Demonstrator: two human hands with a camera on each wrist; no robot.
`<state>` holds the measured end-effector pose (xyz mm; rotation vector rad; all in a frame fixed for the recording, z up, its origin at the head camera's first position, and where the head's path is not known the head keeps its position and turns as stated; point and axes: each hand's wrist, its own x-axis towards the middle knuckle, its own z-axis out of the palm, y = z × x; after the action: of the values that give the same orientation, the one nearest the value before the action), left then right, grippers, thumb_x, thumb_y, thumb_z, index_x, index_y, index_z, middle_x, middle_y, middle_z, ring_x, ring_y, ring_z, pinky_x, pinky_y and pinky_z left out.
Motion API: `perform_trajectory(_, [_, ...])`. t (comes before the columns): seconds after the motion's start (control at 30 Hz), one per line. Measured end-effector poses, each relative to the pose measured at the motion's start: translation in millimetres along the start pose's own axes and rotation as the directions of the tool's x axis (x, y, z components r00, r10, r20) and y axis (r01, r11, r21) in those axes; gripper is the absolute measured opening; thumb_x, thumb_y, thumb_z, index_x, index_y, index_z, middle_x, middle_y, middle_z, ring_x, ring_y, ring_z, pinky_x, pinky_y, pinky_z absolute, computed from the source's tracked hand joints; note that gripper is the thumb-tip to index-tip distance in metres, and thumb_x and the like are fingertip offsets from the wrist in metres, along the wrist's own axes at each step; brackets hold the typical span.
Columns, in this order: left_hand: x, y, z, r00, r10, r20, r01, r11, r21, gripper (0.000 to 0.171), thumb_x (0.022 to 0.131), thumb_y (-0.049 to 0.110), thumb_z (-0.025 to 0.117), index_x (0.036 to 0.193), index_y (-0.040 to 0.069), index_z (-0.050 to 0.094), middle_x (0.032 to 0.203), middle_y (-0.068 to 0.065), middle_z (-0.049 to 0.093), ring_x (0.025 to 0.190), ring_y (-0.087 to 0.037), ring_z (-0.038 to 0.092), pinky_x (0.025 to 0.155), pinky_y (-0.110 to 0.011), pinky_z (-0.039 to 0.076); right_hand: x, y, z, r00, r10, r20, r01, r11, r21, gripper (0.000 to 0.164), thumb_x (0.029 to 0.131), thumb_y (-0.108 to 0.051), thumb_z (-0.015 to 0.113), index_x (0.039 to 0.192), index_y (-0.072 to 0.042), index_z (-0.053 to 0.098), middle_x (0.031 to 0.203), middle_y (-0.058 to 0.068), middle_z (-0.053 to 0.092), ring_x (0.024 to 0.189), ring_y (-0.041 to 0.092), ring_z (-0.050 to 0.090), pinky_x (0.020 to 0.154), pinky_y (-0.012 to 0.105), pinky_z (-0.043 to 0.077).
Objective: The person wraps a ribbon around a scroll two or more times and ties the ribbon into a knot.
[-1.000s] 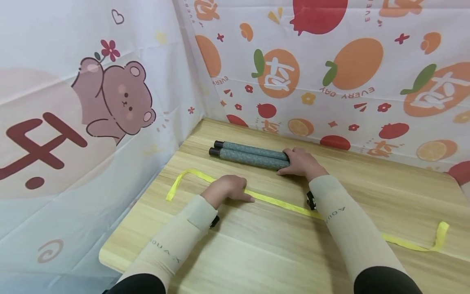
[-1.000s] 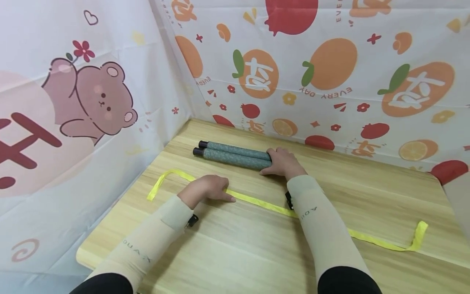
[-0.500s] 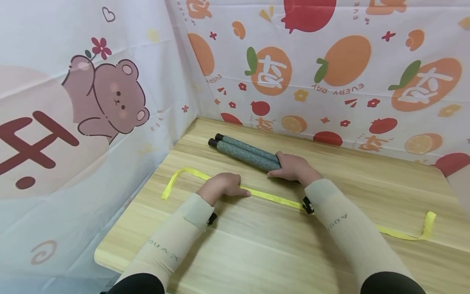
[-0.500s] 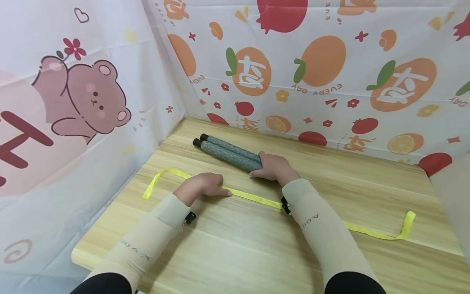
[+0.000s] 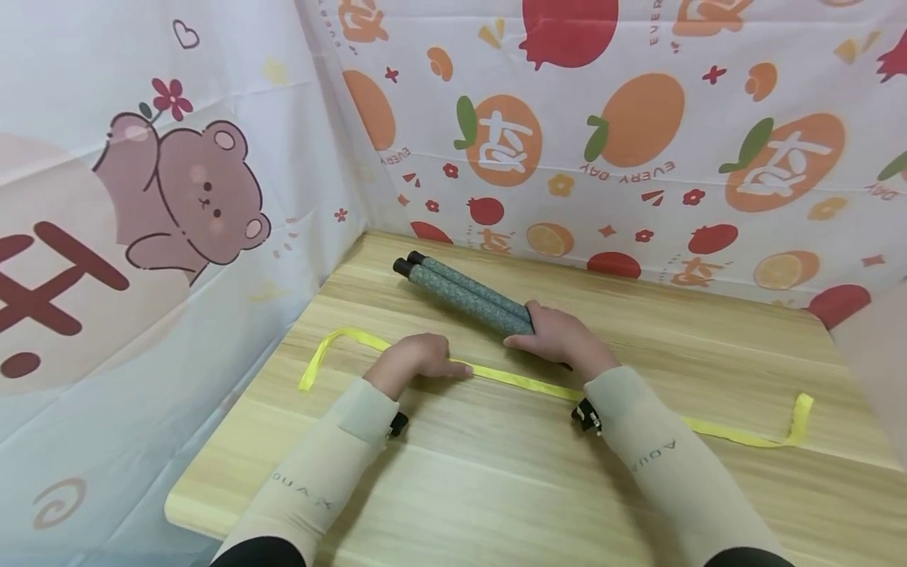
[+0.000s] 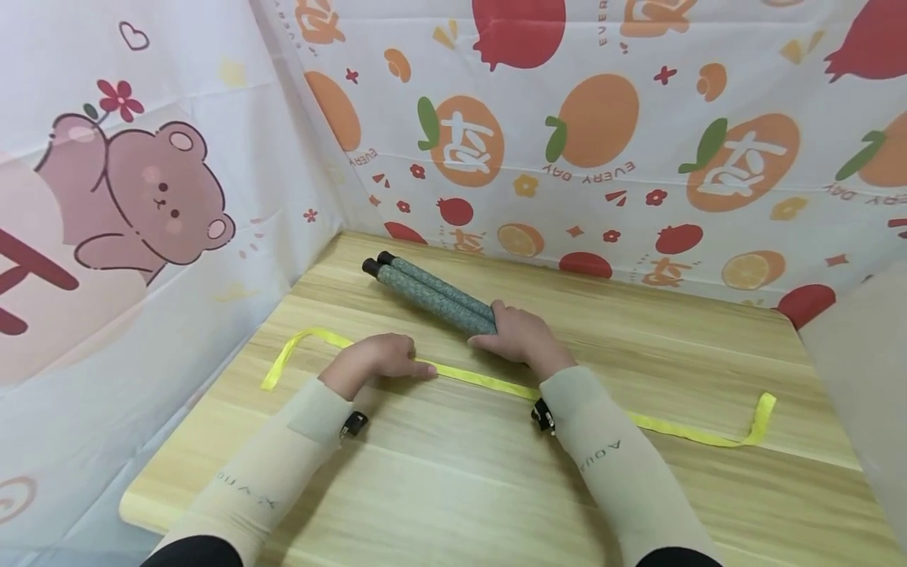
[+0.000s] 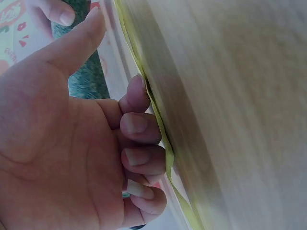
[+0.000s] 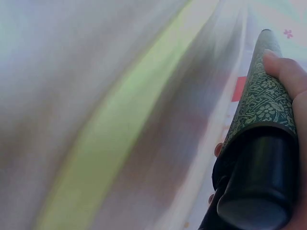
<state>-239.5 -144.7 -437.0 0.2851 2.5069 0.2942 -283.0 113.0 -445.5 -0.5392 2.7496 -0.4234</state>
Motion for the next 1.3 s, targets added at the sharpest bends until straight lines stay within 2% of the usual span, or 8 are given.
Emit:
perform_trajectory(0.23, [0.4,2.5,-1.5,0.995,0.029,-0.101,-0.023,0.998,0.061,0.051,0.094,0.059,0.054,0.076,0.013,0.065,0.079,-0.004,0.06,0.069,-0.017,0.051,0.065,-0.035,0.044,-19.4,-0.6,7.7,0.999,0.004,-0.051,-0.002,1.0,0.029,0.099,0.083,-0.077,0.052,0.15,-0.007,0.031,0.144,0.015,0.051,0.127,0.032,0.053,0.103,0.051,0.044])
perform_trajectory(0.37, [2.8,6.7,-0.9,0.956,0.059,-0.288,-0.042,0.997,0.064,0.052,0.097,0.06,0.047,0.084,0.014,0.066,0.089,-0.004,0.067,0.077,-0.02,0.061,0.068,-0.04,0.049,-31.8,-2.6,11.4,0.997,0.009,-0.078,-0.006,0.999,0.044,0.097,0.083,-0.076,0.053,0.148,-0.007,0.034,0.141,0.014,0.053,0.123,0.031,0.055,0.101,0.051,0.046])
perform_trajectory(0.53, [1.7,15.4,-2.5,0.892,0.037,-0.451,-0.099,0.988,-0.115,0.08,0.095,0.073,0.031,0.117,0.004,0.065,0.11,-0.013,0.069,0.099,-0.03,0.066,0.08,-0.048,0.053,-44.9,-8.0,17.0,0.99,0.007,-0.143,0.005,0.996,0.084,0.093,0.082,-0.077,0.053,0.142,-0.007,0.042,0.13,0.011,0.06,0.111,0.026,0.061,0.091,0.048,0.051])
perform_trajectory(0.7, [0.4,23.4,0.0,0.89,-0.004,-0.456,-0.173,0.922,-0.346,0.092,0.093,0.077,0.022,0.123,-0.001,0.059,0.101,-0.014,0.068,0.094,-0.029,0.065,0.08,-0.045,0.052,-60.1,-18.8,21.0,0.984,0.047,-0.171,-0.011,0.978,0.207,0.091,0.081,-0.078,0.055,0.139,-0.008,0.044,0.12,0.009,0.062,0.1,0.022,0.061,0.084,0.043,0.052])
perform_trajectory(0.83, [2.6,29.3,4.0,0.905,0.029,-0.423,-0.31,0.727,-0.612,0.079,0.096,0.07,0.031,0.114,-0.001,0.059,0.083,-0.015,0.065,0.076,-0.028,0.062,0.067,-0.037,0.05,-71.8,-31.0,23.6,0.984,0.066,-0.167,-0.01,0.948,0.318,0.09,0.083,-0.071,0.059,0.146,-0.009,0.039,0.127,0.009,0.06,0.106,0.023,0.061,0.088,0.045,0.052])
perform_trajectory(1.0, [5.2,41.5,2.1,0.911,0.06,-0.408,-0.394,0.416,-0.819,0.062,0.102,0.051,0.04,0.131,-0.003,0.049,0.119,-0.023,0.063,0.103,-0.03,0.065,0.087,-0.045,0.055,-83.3,-42.4,35.3,0.99,0.062,-0.123,0.002,0.888,0.46,0.096,0.081,-0.073,0.06,0.15,-0.013,0.033,0.122,0.008,0.062,0.098,0.019,0.062,0.082,0.04,0.052])
perform_trajectory(1.2, [8.1,55.5,1.5,0.884,-0.015,-0.467,-0.467,-0.039,-0.883,0.039,0.099,0.03,0.056,0.122,0.0,0.051,0.116,-0.015,0.059,0.105,-0.024,0.062,0.1,-0.044,0.048,-94.4,-57.2,48.2,0.993,0.047,-0.112,0.021,0.841,0.54,0.09,0.083,-0.065,0.064,0.149,-0.012,0.033,0.114,0.009,0.063,0.091,0.017,0.062,0.076,0.036,0.051])
perform_trajectory(1.3, [10.3,59.5,-0.2,0.869,-0.075,-0.49,-0.494,-0.21,-0.844,0.025,0.098,0.021,0.059,0.113,0.002,0.054,0.105,-0.011,0.061,0.098,-0.023,0.063,0.102,-0.051,0.046,-98.5,-63.4,53.4,0.993,0.024,-0.116,0.046,0.823,0.566,0.084,0.086,-0.059,0.066,0.147,-0.009,0.035,0.112,0.009,0.063,0.09,0.018,0.061,0.075,0.036,0.051])
